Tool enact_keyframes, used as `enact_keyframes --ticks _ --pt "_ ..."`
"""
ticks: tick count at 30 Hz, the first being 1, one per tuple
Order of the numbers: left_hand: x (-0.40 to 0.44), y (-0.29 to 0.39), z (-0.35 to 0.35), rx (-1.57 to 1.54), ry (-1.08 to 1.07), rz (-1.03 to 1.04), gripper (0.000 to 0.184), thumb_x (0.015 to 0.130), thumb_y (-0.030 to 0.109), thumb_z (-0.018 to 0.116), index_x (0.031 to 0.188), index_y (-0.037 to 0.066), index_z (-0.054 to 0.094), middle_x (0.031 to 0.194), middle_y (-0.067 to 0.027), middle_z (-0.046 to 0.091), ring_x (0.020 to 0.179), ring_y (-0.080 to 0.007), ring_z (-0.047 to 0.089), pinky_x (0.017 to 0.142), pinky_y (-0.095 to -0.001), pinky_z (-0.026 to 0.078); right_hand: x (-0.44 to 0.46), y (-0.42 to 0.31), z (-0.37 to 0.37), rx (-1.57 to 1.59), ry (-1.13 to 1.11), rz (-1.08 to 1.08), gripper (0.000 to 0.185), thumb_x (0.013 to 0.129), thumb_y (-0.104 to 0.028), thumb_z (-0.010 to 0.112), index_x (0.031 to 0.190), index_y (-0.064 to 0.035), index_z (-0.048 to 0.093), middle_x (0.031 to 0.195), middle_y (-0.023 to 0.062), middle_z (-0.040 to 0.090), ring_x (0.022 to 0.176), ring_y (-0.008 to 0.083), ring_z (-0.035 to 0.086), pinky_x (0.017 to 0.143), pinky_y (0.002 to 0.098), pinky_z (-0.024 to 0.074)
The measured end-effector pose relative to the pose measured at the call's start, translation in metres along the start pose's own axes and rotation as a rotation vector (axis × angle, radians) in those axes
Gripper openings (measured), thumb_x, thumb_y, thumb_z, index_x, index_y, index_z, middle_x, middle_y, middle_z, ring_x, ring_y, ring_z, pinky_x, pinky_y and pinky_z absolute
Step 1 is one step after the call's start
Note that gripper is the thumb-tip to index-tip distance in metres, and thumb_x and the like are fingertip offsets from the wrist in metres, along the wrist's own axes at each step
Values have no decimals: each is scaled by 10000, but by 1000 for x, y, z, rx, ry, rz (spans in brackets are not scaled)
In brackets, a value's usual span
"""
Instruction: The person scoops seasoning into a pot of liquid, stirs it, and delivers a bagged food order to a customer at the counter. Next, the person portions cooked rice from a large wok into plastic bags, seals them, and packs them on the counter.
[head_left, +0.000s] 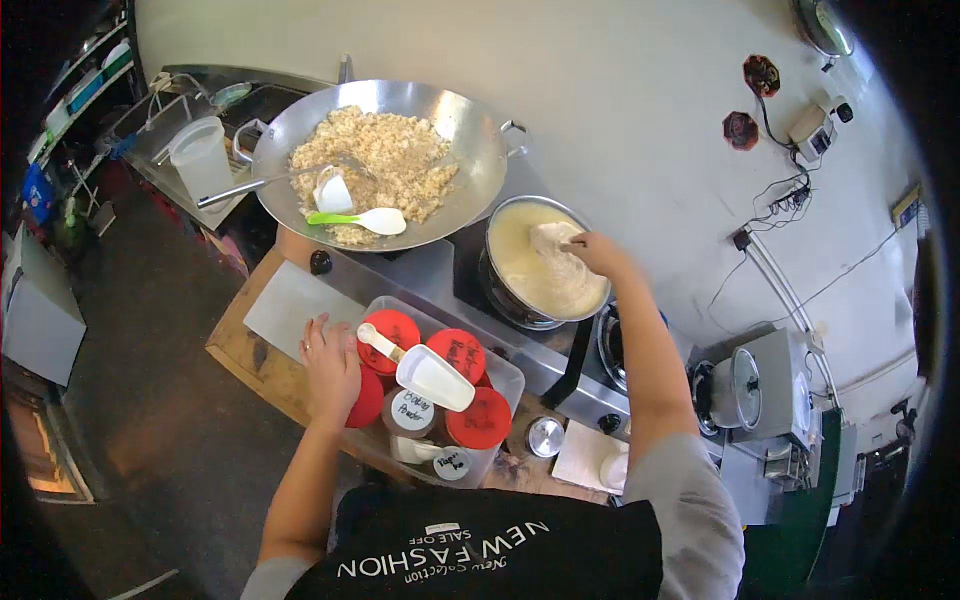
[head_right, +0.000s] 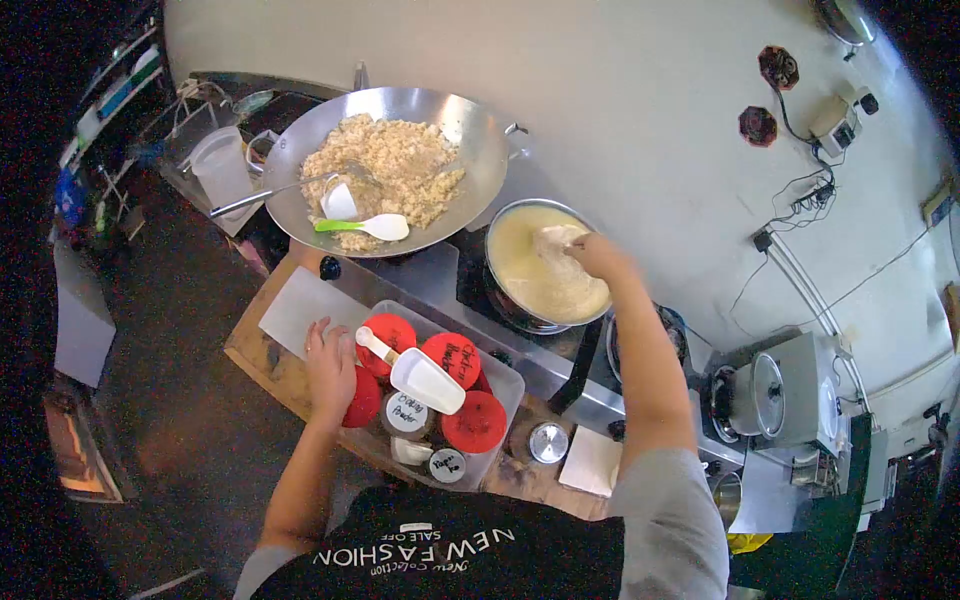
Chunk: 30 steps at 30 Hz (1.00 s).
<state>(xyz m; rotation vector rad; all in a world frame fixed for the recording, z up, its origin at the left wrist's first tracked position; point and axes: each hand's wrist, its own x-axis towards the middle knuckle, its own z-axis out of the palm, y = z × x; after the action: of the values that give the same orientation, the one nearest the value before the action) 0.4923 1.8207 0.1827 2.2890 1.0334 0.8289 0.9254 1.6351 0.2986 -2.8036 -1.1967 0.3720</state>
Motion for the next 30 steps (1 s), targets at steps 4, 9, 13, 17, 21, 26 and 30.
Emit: enact_keyframes --ticks 4,9,13,17,21,26,30 --pt "2 -2 -1 21 -4 -6 276 933 232 457 1112 56 571 1316 -202 419 1294 -419 311 1058 -570 222 -28 -37 -23 -9 -119 -144 384 828 -345 614 1061 -47 679 1020 162 676 938 291 641 844 379 484" --pt "-1 -2 -1 30 10 39 280 932 231 462 1119 55 573 1313 -201 423 1287 -416 323 1058 -557 231 0 -13 -5 -236 -59 86 397 827 -363 600 1045 -42 681 992 146 686 895 288 653 821 381 493" --pt "1 -2 0 22 12 18 278 930 231 468 1103 42 575 1313 -202 423 1285 -415 326 1053 -552 240 -15 -29 -13 147 -102 -187 374 835 -337 588 1077 -64 671 995 148 683 876 292 653 804 388 492" --pt "2 -1 -1 43 4 13 277 931 232 468 1095 37 578 1313 -202 422 1285 -416 324 1052 -556 240 -10 -12 -13 -146 -260 22 383 835 -335 593 1113 -79 656 1041 174 662 902 292 636 818 379 478" --pt "1 4 -5 3 -7 11 278 933 234 462 1094 39 577 1312 -201 422 1286 -415 323 1052 -561 242 -1 -17 2 133 132 -30 322 793 -325 632 967 -65 706 915 158 687 828 310 640 764 402 483" --pt "1 -2 -2 39 4 20 288 938 245 454 1095 39 579 1314 -203 421 1285 -418 324 1047 -574 241 -17 -29 -12 -100 -157 -87 355 814 -340 601 1049 -88 684 970 164 678 863 311 644 792 402 482" --pt "0 0 0 7 5 17 292 939 252 455 1094 40 581 1310 -205 424 1283 -418 326 1049 -569 240 -13 -32 -3 -58 13 13 377 821 -348 593 1081 -88 676 1046 165 664 923 304 641 836 383 482"
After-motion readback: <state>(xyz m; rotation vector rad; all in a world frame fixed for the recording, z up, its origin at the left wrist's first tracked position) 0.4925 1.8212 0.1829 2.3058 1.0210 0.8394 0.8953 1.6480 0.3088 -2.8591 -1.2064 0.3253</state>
